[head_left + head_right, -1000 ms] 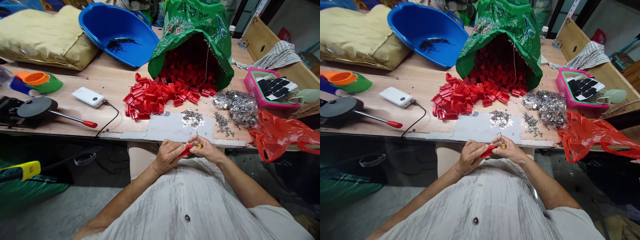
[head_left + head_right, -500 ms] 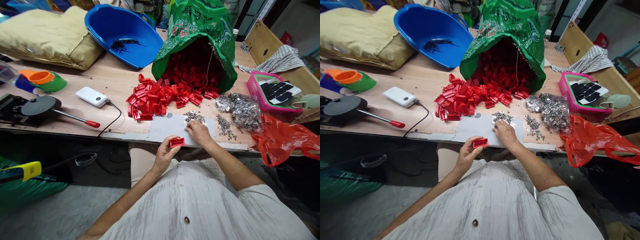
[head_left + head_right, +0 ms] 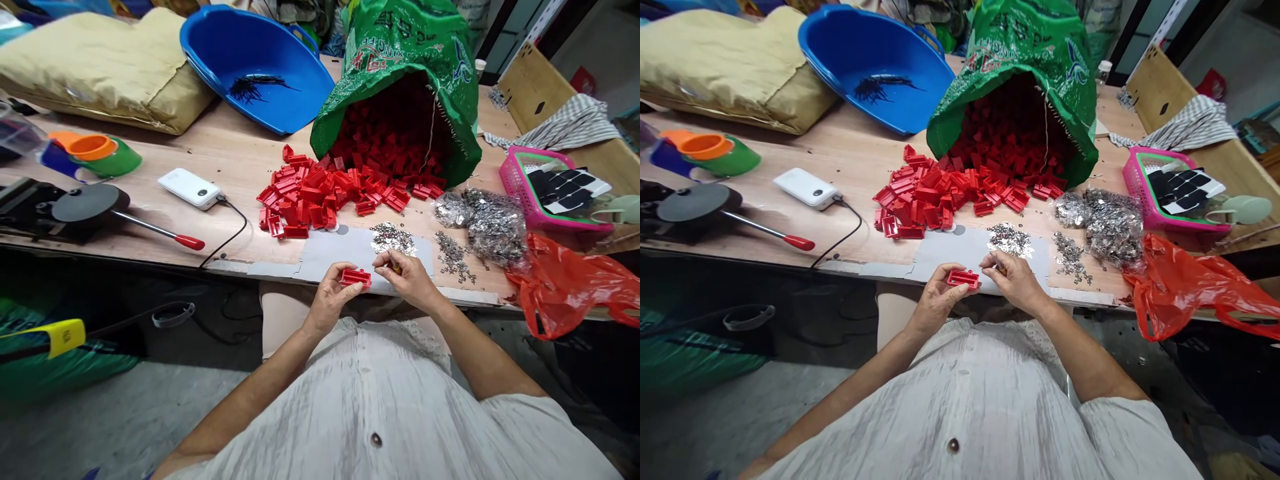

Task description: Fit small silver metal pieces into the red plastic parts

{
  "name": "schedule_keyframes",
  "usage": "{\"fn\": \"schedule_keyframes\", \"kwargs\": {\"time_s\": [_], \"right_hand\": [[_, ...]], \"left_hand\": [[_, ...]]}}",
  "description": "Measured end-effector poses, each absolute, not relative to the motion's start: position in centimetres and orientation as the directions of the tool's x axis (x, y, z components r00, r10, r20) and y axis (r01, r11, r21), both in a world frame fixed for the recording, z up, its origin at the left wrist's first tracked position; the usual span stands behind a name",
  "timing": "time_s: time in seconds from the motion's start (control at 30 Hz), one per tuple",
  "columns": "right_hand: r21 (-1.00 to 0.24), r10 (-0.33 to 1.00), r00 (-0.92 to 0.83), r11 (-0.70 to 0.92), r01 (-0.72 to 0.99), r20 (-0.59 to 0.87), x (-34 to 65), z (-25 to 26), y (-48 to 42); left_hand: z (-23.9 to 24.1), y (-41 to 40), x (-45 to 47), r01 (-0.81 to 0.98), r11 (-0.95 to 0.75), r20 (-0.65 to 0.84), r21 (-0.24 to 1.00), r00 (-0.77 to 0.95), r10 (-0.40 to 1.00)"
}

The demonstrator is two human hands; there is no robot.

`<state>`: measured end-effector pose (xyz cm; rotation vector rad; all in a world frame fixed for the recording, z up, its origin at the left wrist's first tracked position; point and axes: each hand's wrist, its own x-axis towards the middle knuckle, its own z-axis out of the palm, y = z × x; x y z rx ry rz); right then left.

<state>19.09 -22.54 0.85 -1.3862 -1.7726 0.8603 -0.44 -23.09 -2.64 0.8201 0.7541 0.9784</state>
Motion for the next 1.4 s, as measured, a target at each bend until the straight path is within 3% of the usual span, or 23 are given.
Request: {"fn": "schedule_keyframes", "kwargs": {"time_s": [0.27, 0.47, 0.93, 1.07, 1.23, 1.4], "right_hand": [[-0.862, 0.930, -0.261, 0.344, 0.372, 0.259, 18.8, 0.9, -23.8], [-0.871, 0.904, -0.356, 0.361, 0.333, 0.239, 19.2, 0.6, -24.3], [-0.961, 0.948, -0.315, 0.046, 0.272, -0.044, 19.6, 0.5, -24.6], [-0.935, 0.955, -0.296, 0.093, 0.343, -0.013, 20.4, 0.6, -24.8], [-0.778, 0.962, -0.264, 0.216, 0.589, 0.068, 20.9, -0.6, -25.3], [-0.703, 0.970, -0.219, 0.231, 0.673, 0.109, 20.5, -1.9, -25.4]], "left_hand": [[-1.2, -23.1, 0.2, -0.461, 0.379, -0.179, 0.802, 0.420, 0.890], [-1.4, -23.1, -0.1, -0.395, 0.325, -0.138, 0.859, 0.433, 0.891], [-2.1, -23.2, 0.0, -0.376, 0.299, -0.110, 0.877, 0.450, 0.886], [-2.6, -22.6, 0.1, -0.355, 0.234, -0.072, 0.905, 0.415, 0.907], [-3.6, -21.1, -0.4, -0.149, 0.034, 0.025, 0.988, 0.375, 0.927], [-4.1, -19.8, -0.8, 0.160, -0.174, 0.092, 0.972, 0.422, 0.902]]}}
